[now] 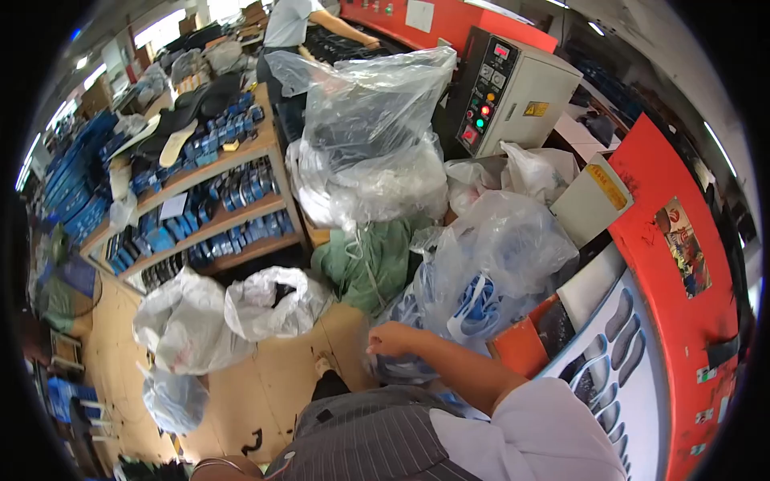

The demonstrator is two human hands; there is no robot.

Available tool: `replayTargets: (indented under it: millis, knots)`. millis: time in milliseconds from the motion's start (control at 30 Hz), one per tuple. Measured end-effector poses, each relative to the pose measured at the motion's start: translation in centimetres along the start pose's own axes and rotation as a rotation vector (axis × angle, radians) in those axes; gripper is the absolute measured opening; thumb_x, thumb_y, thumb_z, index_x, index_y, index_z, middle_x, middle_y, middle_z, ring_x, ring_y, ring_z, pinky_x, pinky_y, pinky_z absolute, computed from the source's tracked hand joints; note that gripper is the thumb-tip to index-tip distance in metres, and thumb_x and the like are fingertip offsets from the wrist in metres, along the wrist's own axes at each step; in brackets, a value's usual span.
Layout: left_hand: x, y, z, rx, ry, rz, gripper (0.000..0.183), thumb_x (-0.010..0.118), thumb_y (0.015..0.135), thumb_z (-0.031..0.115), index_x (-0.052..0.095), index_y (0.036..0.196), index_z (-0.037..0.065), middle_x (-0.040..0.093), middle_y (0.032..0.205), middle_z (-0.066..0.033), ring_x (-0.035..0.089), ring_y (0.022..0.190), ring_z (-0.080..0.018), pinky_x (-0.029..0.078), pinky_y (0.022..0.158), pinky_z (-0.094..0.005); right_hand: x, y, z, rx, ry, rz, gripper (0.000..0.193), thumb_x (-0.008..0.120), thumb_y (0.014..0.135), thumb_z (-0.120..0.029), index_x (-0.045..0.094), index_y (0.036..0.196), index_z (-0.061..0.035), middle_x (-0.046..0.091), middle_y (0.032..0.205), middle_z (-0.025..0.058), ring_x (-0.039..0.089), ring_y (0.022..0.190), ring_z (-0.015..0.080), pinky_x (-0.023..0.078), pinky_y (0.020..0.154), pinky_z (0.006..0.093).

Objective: The recorder sorts shoe insoles, puts them in a plastic bag, applies a sticker, and then uses an industrial press to cut shoe components from a material sheet.

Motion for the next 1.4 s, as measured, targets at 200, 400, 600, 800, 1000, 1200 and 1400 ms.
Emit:
replayTargets:
  millis: [200,400,600,800,1000,1200,1400]
  knots:
    - [-15.7,-6.1,2.1,0.053,0.05,-0.222,0.057,0.064,0.085,0.051,0.061,0.111,0.0,0.062,0.081,-0.0118,0.054,0.057,-0.0201,0.042,0.053,-0.0322,-11.1,16.3,2.5,-0.05,0.5,0.35,0.053,0.064,0.087,-0.037,0.05,0.132,-0.0132,0.062,0.098,0.0136,0.061,0.08,0.0235,0.052,0.062,0.0334]
    - [-26.5,-20.2,1.6,-0.013,0.105,0.871,0.068,0.058,0.081,0.065,0.059,0.117,0.008,0.06,0.082,-0.0073,0.049,0.064,-0.017,0.037,0.061,-0.0328,-23.8,38.5,12.5,0.309,1.043,0.808,0.069,0.067,0.085,-0.038,0.037,0.143,-0.0151,0.057,0.099,0.0104,0.056,0.078,0.0211,0.052,0.061,0.0354]
    - [-34.2,-26.7,1.5,-0.1,0.054,1.498,0.063,0.05,0.088,0.06,0.053,0.123,0.008,0.052,0.08,-0.006,0.044,0.065,-0.02,0.037,0.065,-0.037,-27.6,48.8,16.0,0.26,1.493,1.143,0.044,0.068,0.083,-0.034,0.055,0.113,-0.003,0.057,0.075,0.0079,0.055,0.063,0.0178,0.045,0.053,0.0328]
    - [-43.5,-33.3,-2.7,-0.339,-0.087,1.527,0.049,0.049,0.092,0.045,0.055,0.122,0.007,0.052,0.081,-0.0057,0.047,0.07,-0.0186,0.04,0.068,-0.042,-17.2,43.5,9.0,0.186,1.564,1.067,0.027,0.067,0.083,-0.023,0.049,0.071,-0.0075,0.045,0.052,0.0015,0.042,0.041,0.0133,0.033,0.04,0.0282]
    - [-56.8,-28.2,-14.0,-0.693,-0.146,1.283,0.035,0.05,0.097,0.034,0.054,0.117,0.007,0.058,0.091,-0.0056,0.053,0.089,-0.0175,0.043,0.079,-0.0306,-16.7,35.5,7.2,0.135,1.481,1.027,0.03,0.068,0.08,-0.016,0.042,0.067,-0.0088,0.046,0.057,0.0001,0.045,0.05,0.01,0.037,0.046,0.0281]
    - [-67.9,-18.1,-23.2,-0.8,0.007,1.541,0.039,0.065,0.086,0.034,0.058,0.113,0.006,0.063,0.096,-0.0044,0.058,0.087,-0.0155,0.045,0.074,-0.0272,-19.1,36.0,5.4,-0.073,0.819,1.023,0.018,0.065,0.073,-0.013,0.049,0.07,-0.0045,0.052,0.062,0.0028,0.048,0.053,0.0133,0.04,0.051,0.0301]
    - [-67.9,-15.8,-25.0,-1.044,0.609,1.216,0.032,0.059,0.078,0.013,0.059,0.106,-0.001,0.063,0.083,-0.0048,0.057,0.069,-0.0124,0.047,0.06,-0.0322,-19.5,33.1,10.4,0.021,1.302,0.69,0.022,0.065,0.086,-0.025,0.058,0.079,-0.005,0.058,0.069,0.0017,0.052,0.06,0.0098,0.045,0.057,0.0256]
Point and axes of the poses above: each hand's wrist, its own y-axis towards the middle knuckle, its own x-axis out of the palm, z = x × y, the point moved 1 cm from there along y, towards the middle knuckle
